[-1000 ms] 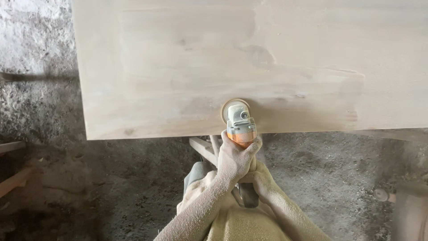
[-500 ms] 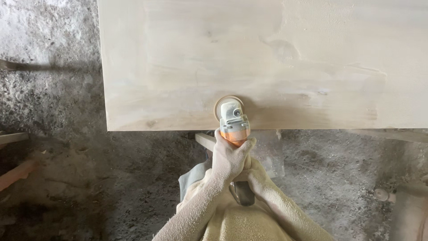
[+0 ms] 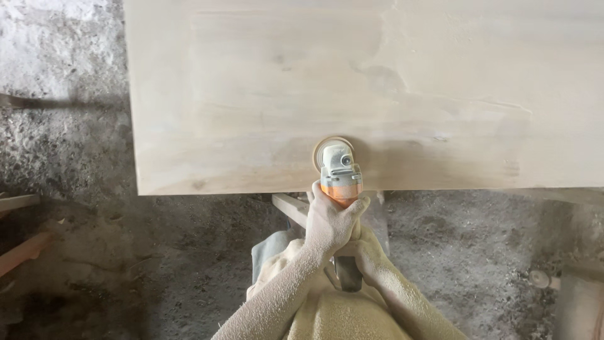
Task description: The person is using a handheld power sander to smooth the surface of a large wooden board, moving the sander across different sections of the wood while holding it with both hands.
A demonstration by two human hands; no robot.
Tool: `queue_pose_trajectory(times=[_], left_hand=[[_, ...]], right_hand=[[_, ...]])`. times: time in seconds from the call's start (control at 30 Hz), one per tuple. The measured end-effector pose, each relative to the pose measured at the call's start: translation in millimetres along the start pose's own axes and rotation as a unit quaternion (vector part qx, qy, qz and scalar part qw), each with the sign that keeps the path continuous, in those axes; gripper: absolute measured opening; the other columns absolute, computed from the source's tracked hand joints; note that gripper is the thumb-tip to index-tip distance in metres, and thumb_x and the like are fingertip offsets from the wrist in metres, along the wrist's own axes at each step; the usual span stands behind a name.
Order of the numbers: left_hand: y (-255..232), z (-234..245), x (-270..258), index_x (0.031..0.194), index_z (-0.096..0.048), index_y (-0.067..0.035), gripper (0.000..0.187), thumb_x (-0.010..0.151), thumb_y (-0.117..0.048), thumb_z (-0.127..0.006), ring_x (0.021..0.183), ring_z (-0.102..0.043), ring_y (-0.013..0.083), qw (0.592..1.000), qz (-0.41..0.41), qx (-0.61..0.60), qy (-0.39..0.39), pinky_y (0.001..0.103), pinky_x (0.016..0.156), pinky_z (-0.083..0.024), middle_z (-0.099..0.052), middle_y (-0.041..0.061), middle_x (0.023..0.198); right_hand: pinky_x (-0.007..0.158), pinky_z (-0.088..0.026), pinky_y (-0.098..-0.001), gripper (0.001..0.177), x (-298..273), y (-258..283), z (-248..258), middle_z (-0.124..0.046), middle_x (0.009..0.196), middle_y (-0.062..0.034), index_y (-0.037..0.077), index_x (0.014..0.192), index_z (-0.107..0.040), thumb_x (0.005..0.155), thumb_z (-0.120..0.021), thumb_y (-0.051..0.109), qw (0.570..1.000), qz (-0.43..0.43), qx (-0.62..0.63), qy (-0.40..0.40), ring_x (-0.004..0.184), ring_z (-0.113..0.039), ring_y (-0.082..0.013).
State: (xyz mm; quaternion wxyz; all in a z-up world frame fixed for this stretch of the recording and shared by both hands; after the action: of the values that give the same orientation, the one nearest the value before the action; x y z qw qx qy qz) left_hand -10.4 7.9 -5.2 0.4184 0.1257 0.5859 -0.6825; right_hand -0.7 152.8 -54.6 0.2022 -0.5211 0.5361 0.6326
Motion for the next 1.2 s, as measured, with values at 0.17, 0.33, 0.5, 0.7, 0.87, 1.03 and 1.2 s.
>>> queue_pose_trajectory(times=[0.17, 0.33, 0.5, 0.7, 0.87, 1.03, 1.2], left_hand=[[-20.5, -33.6, 1.5, 0.129, -0.043, -0.002, 0.079, 0.075, -0.044, -0.082, 0.102, -0.076, 0.0291, 0.999, 0.012, -0.01, 0.028, 0.039, 0.091, -0.057, -0.075, 0.018, 0.106], [-37.2, -79.0, 1.8, 0.129, -0.042, -0.003, 0.077, 0.076, -0.043, -0.082, 0.098, -0.077, 0.0277, 0.998, 0.036, 0.014, 0.056, 0.037, 0.09, -0.06, -0.075, 0.018, 0.105], [-52.3, -124.2, -0.4, 0.127, -0.042, -0.003, 0.076, 0.076, -0.043, -0.082, 0.098, -0.078, 0.0263, 0.996, 0.032, 0.013, 0.079, 0.037, 0.089, -0.061, -0.075, 0.018, 0.105], [-65.0, -177.4, -9.6, 0.128, -0.042, -0.003, 0.076, 0.076, -0.044, -0.08, 0.096, -0.078, 0.0264, 0.993, 0.051, 0.029, 0.106, 0.037, 0.088, -0.062, -0.075, 0.018, 0.105], [-64.5, -205.2, -17.8, 0.132, -0.041, -0.003, 0.081, 0.076, -0.045, -0.084, 0.102, -0.075, 0.0275, 0.991, 0.036, 0.073, 0.109, 0.039, 0.092, -0.058, -0.075, 0.017, 0.108], [-56.8, -204.5, -24.4, 0.129, -0.043, -0.004, 0.079, 0.075, -0.046, -0.083, 0.101, -0.077, 0.0264, 0.993, 0.028, 0.03, 0.108, 0.037, 0.091, -0.059, -0.075, 0.017, 0.108], [-47.3, -182.7, -29.9, 0.129, -0.043, -0.004, 0.077, 0.076, -0.045, -0.083, 0.098, -0.078, 0.0256, 0.995, 0.023, 0.021, 0.098, 0.038, 0.09, -0.061, -0.076, 0.016, 0.106]], right_hand=[[0.088, -0.056, -0.0358, 0.041, -3.6, 10.4, 31.3, -0.076, 0.096, -0.0127, -0.002, 0.107, -0.07, 0.067, -0.073, -0.002, 1.0, -0.002, -0.012, -0.005, 0.092, -0.074, -0.0246], [0.088, -0.058, -0.0402, 0.045, -14.9, 23.7, 71.2, -0.072, 0.096, -0.0122, 0.0, 0.113, -0.064, 0.069, -0.071, -0.002, 1.0, -0.026, 0.014, 0.003, 0.09, -0.072, -0.0251], [0.087, -0.058, -0.0404, 0.048, -19.2, 25.8, 114.7, -0.072, 0.096, -0.01, 0.003, 0.113, -0.063, 0.066, -0.07, -0.003, 0.998, -0.016, 0.061, 0.006, 0.091, -0.072, -0.0234], [0.074, -0.058, -0.0387, 0.039, -27.1, 8.5, 170.7, -0.07, 0.089, -0.0106, 0.001, 0.109, -0.063, 0.071, -0.071, -0.001, 0.996, -0.01, 0.083, 0.002, 0.079, -0.07, -0.022], [0.065, -0.057, -0.038, 0.036, -35.4, -5.0, 195.8, -0.07, 0.084, -0.01, 0.001, 0.104, -0.063, 0.069, -0.069, -0.004, 0.993, -0.006, 0.118, -0.011, 0.069, -0.068, -0.0219], [0.069, -0.058, -0.0339, 0.035, -38.9, -11.3, 193.8, -0.071, 0.087, -0.0077, 0.002, 0.105, -0.064, 0.07, -0.069, -0.002, 0.993, -0.002, 0.118, -0.005, 0.074, -0.069, -0.0184], [0.069, -0.056, -0.0348, 0.035, -43.4, -12.2, 171.7, -0.069, 0.086, -0.0082, 0.001, 0.105, -0.063, 0.071, -0.071, -0.003, 0.997, -0.008, 0.078, -0.009, 0.074, -0.067, -0.0186]])
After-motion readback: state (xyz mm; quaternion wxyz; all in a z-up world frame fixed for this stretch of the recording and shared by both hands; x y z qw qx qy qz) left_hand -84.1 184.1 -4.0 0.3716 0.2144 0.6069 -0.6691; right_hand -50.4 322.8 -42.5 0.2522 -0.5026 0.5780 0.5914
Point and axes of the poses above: each hand's wrist, its own x-axis towards the middle knuckle, its own z-axis out of the back of the hand, y = z × x, the point moved 1 cm from there along x, towards the middle knuckle
